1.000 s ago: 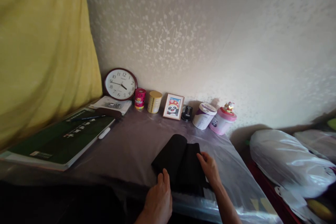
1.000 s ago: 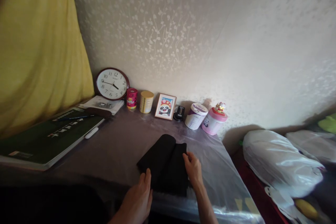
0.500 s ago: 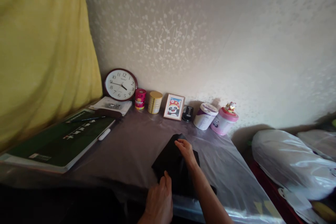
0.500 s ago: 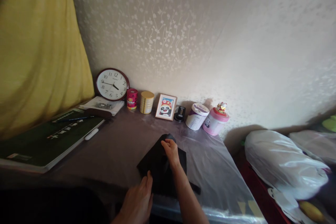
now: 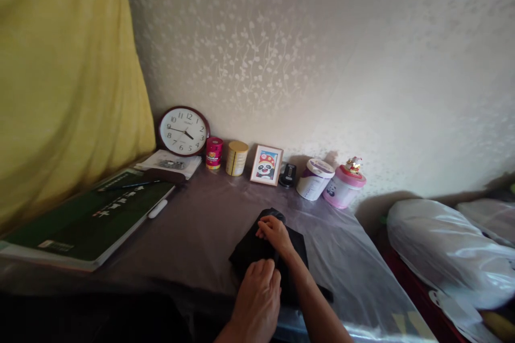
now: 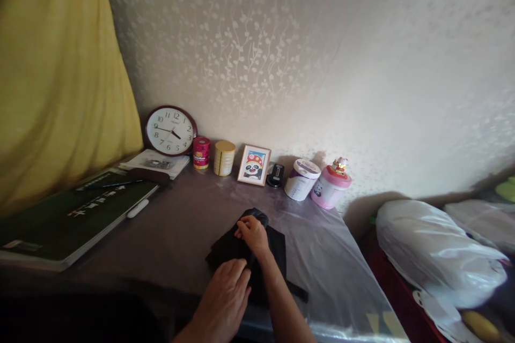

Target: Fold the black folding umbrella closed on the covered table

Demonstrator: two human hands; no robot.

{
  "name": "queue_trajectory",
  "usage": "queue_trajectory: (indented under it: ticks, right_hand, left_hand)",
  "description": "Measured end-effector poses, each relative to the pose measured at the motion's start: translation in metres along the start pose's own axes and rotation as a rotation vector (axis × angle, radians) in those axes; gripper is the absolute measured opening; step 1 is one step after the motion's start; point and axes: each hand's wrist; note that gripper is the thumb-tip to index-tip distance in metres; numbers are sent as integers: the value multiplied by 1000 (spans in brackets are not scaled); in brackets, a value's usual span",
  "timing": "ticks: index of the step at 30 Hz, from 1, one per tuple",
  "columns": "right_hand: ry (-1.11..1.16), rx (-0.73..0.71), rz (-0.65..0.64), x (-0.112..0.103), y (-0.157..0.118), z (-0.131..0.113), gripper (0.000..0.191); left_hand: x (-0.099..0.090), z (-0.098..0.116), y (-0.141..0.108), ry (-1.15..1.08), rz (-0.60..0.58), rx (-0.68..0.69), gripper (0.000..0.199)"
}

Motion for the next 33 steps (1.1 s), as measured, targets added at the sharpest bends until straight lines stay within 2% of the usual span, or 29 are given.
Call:
queue_trajectory:
  ticks: [3,7,12,16,26,29,33]
  right_hand:
    - [-24,-77,-59,-1,-8,-6,22]
    - [-141,-267,-93,-3,-32,-13,21]
    - [-254,-555,-145,-12,-56,-7,24]
    - [-363,-626,-150,-24,-42,6,26]
    - [-432,-529,-126,-38,30,20,31]
    - [-381,-396,-98,-39,41,23,29]
    - [-317,-165,76,-47,44,26,29]
  left_hand:
    - [26,-3,0,56,89,12,45]
    - [55,-8,-13,75,70,-52,59]
    - [64,-4,-19,164,25,-66,65]
    - [71,-1,-20,203,20,-128,65]
    - [78,0,-23,126,-91,-233,71]
    - [78,-1,-22,109,-112,-225,70]
    - [75,-2,-21,124,-148,-216,67]
Point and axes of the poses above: each hand's wrist, its own y-axis towards the middle knuckle, its own x-axis out of the palm, z = x × y, and after that the axes turned 9 degrees about y, right-handed
